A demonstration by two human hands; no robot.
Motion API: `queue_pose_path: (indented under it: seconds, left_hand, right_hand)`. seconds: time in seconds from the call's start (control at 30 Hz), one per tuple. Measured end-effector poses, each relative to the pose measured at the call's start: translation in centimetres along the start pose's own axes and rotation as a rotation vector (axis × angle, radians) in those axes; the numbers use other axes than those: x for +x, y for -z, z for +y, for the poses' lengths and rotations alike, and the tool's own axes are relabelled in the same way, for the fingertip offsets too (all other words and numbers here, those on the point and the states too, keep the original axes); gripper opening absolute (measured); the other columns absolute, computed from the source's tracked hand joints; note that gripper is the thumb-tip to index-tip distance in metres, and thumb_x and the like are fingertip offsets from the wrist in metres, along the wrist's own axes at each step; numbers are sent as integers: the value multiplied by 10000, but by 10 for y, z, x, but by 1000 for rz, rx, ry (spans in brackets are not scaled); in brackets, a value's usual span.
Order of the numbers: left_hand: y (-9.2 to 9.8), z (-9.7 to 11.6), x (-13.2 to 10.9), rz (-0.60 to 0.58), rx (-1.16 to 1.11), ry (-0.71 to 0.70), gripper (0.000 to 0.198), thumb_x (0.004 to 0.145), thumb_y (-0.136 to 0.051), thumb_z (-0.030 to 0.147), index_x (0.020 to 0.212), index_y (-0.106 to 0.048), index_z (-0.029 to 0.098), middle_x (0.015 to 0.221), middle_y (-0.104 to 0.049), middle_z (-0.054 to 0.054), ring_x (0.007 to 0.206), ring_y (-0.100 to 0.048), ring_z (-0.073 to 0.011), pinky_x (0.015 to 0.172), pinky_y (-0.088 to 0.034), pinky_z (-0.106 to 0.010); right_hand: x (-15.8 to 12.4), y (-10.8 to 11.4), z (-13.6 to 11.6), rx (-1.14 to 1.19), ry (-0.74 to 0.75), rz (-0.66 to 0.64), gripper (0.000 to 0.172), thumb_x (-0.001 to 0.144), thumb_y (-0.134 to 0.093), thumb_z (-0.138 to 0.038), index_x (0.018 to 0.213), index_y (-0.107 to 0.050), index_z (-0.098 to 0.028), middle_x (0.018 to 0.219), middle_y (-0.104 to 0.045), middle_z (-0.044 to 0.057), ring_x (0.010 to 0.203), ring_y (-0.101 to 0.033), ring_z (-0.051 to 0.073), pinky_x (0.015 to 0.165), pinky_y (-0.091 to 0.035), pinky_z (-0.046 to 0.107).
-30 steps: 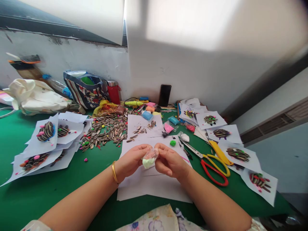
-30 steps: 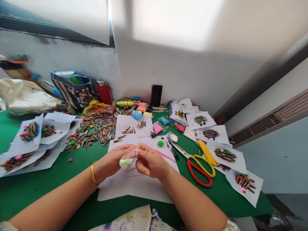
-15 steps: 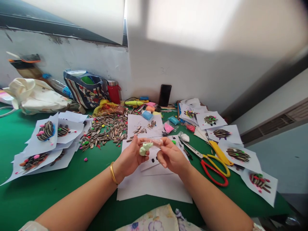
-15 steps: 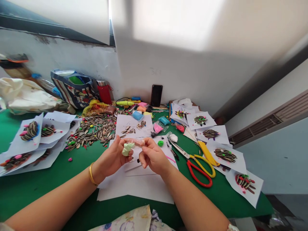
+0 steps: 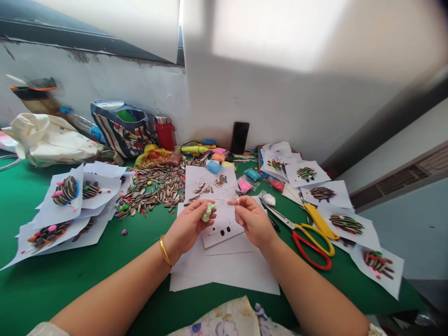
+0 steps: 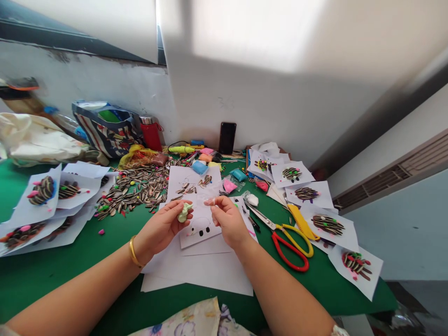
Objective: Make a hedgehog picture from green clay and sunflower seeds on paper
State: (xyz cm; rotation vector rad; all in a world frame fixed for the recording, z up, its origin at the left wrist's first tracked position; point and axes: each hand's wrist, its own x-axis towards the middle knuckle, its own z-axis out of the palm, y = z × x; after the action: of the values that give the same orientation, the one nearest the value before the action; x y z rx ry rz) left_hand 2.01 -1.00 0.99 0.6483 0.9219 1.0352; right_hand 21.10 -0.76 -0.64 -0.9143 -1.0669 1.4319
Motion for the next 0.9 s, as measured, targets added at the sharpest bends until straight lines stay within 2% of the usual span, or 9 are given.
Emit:
queue_pose_path:
  seconds: [0.13, 0.27, 0.37, 0.43, 0.53, 0.63, 0.7, 0.8, 0.9]
  left_hand:
    - [-2, 1, -2, -44, -11, 13, 282, 811, -711, 418, 933, -635, 175, 861, -639, -21, 762, -633, -114, 655, -522, -218]
    - [-2, 3, -4, -74, 39, 1, 319, 743, -790, 354, 813, -530, 182, 1052, -656, -29, 781, -625, -91, 650, -491, -198]
    - [0, 4, -4, -50, 31, 8, 350, 730, -803, 286, 955, -543, 220, 1008, -675, -30, 838, -630, -112, 678, -484, -207]
    - [2, 3, -3, -58, 11, 2, 375, 745, -787, 268, 1046, -568, 226, 852, -651, 3, 749, -600, -92, 642, -466, -191]
    - [4, 3, -1, -93, -53, -15, 289, 800, -731, 310, 1042, -623, 196, 747, -576, 28, 629, -527, -61, 588, -450, -177]
    - [2, 4, 0, -107, -175, 4, 241, 858, -651, 313, 1046, -662, 163, 821, -612, -15, 722, -589, -90, 700, -522, -225]
    - [0, 5, 0, -92, -206, 4, 219, 858, -638, 238, 1048, -674, 136, 942, -663, -67, 873, -642, -136, 828, -542, -269]
    - [-2, 5, -1, -74, -132, -5, 286, 839, -677, 180, 1123, -657, 152, 1108, -688, -113, 1014, -664, -189, 879, -550, -295]
    - [1, 5, -2, -76, -40, 2, 306, 806, -739, 233, 1097, -670, 169, 1042, -718, -106, 863, -704, -172, 730, -574, -248]
  right_hand:
    - [-1, -1, -3, 49, -42, -51, 134, 830, -621, -292, 905, -545, -211, 1082, -684, 37, 477, -368, 34, 477, -287, 219]
    - [1, 1, -4, 5, -51, -23, 175, 795, -674, -319, 916, -634, -200, 972, -689, 27, 496, -352, 45, 481, -286, 226]
    - [7, 10, -6, -84, -45, 70, 252, 747, -725, -363, 923, -698, -185, 809, -662, 18, 509, -356, 62, 477, -271, 233]
    - [12, 19, -10, -207, 14, 151, 266, 731, -731, -400, 884, -717, -183, 815, -659, 37, 564, -438, 93, 497, -316, 243]
    - [20, 39, -19, -597, 264, 281, 215, 741, -714, -396, 787, -731, -187, 939, -653, 70, 779, -571, 170, 631, -438, 294]
    - [25, 63, -26, -955, 377, 360, 247, 820, -629, -399, 875, -759, -196, 1003, -614, 74, 731, -566, 156, 671, -474, 323]
    - [28, 77, -28, -1123, 424, 425, 276, 819, -621, -417, 886, -770, -195, 1027, -575, 89, 807, -577, 183, 706, -485, 332]
    - [32, 91, -30, -1279, 365, 465, 277, 845, -571, -388, 887, -758, -188, 979, -595, 90, 866, -587, 209, 757, -471, 340]
    - [36, 98, -30, -1343, 211, 499, 251, 855, -541, -346, 938, -719, -190, 870, -653, 64, 815, -595, 213, 730, -448, 329]
